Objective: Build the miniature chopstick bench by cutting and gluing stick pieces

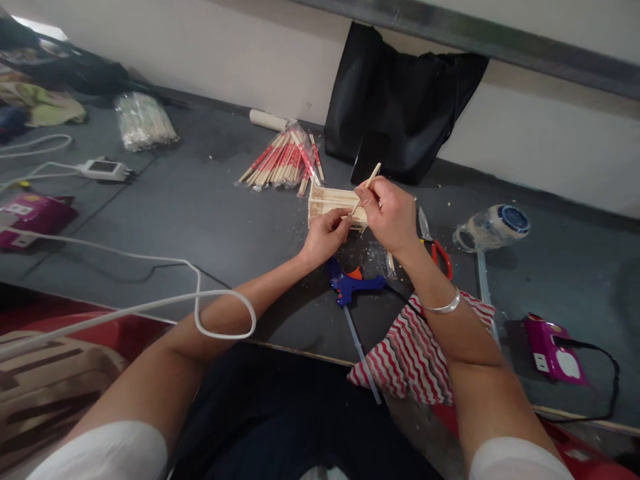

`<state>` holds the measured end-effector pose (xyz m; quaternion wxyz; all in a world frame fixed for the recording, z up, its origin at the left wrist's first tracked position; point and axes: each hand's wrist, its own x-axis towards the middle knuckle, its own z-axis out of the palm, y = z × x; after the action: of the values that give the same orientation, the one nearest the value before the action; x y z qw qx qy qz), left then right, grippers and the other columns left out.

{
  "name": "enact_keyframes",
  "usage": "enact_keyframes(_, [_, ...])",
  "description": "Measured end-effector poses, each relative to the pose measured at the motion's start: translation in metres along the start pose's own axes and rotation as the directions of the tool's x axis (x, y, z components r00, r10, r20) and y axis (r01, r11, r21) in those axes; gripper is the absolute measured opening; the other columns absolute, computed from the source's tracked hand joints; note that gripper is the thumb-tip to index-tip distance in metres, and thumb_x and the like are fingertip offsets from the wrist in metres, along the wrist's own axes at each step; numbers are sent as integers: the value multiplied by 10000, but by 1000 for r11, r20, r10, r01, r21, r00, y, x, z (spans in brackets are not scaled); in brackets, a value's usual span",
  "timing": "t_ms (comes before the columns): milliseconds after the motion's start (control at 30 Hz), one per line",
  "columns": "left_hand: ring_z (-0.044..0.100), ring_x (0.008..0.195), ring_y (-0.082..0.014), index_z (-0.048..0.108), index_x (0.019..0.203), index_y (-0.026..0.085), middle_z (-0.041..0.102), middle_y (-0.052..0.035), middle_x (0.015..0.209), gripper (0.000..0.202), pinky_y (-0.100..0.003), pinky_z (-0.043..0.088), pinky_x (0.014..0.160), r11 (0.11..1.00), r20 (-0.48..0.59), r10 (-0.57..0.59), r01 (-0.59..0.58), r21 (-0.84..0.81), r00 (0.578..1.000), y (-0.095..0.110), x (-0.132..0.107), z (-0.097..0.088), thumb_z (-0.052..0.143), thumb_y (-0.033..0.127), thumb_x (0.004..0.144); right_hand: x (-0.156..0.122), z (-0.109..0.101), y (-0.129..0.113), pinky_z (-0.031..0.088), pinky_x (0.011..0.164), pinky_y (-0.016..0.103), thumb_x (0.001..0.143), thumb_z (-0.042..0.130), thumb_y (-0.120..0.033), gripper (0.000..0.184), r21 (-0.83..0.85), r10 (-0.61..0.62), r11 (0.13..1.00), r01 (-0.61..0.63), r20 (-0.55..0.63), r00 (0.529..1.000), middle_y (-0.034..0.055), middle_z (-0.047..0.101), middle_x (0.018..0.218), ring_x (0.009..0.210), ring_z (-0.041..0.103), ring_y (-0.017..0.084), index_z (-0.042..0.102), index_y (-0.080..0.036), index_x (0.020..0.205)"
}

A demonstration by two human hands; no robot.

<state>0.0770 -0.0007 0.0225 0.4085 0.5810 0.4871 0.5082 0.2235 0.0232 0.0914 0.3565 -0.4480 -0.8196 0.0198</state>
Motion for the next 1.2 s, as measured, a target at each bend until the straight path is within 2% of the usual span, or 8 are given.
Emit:
enact_keyframes(567, [518, 435, -90, 738, 943, 151, 560, 63, 478, 151, -198, 414, 488, 983, -19, 94, -89, 158, 995, 3, -4, -5, 588, 153, 937, -1, -1, 0, 495, 715, 303, 1077, 405, -490, 378, 22, 15, 1000, -14, -24, 1000, 31, 737, 837, 767, 682, 178, 633, -242, 907])
enact_keyframes(667, [507, 441, -89, 724, 877, 170, 563, 59, 483, 158, -198, 411, 498, 979, -32, 121, -113, 172, 992, 1, -4, -6, 580, 171, 944, -1, 0, 1, 501, 725, 310, 1075, 405, -492, 377, 16, 17, 1000, -16, -17, 1000, 34, 736, 839, 789, 690, 186, 640, -243, 918])
enact_keyframes(967, [468, 453, -98, 595, 702, 196, 532, 53, 475, 264, -214, 401, 529, 966, -28, 126, -116, 232, 992, 6, -4, -8, 564, 244, 959, -2, 2, 1, 495, 717, 311, 1077, 389, -499, 397, 29, 21, 999, -20, -35, 999, 39, 743, 838, 771, 693, 186, 638, -234, 919])
enact_keyframes(1200, [476, 484, -103, 493, 620, 213, 520, 41, 491, 370, -218, 420, 555, 969, 3, 140, -138, 204, 990, 7, -4, -9, 522, 263, 985, -2, 2, 3, 501, 718, 315, 1085, 359, -523, 432, 45, 20, 999, -18, -33, 999, 41, 742, 835, 773, 697, 188, 649, -235, 946])
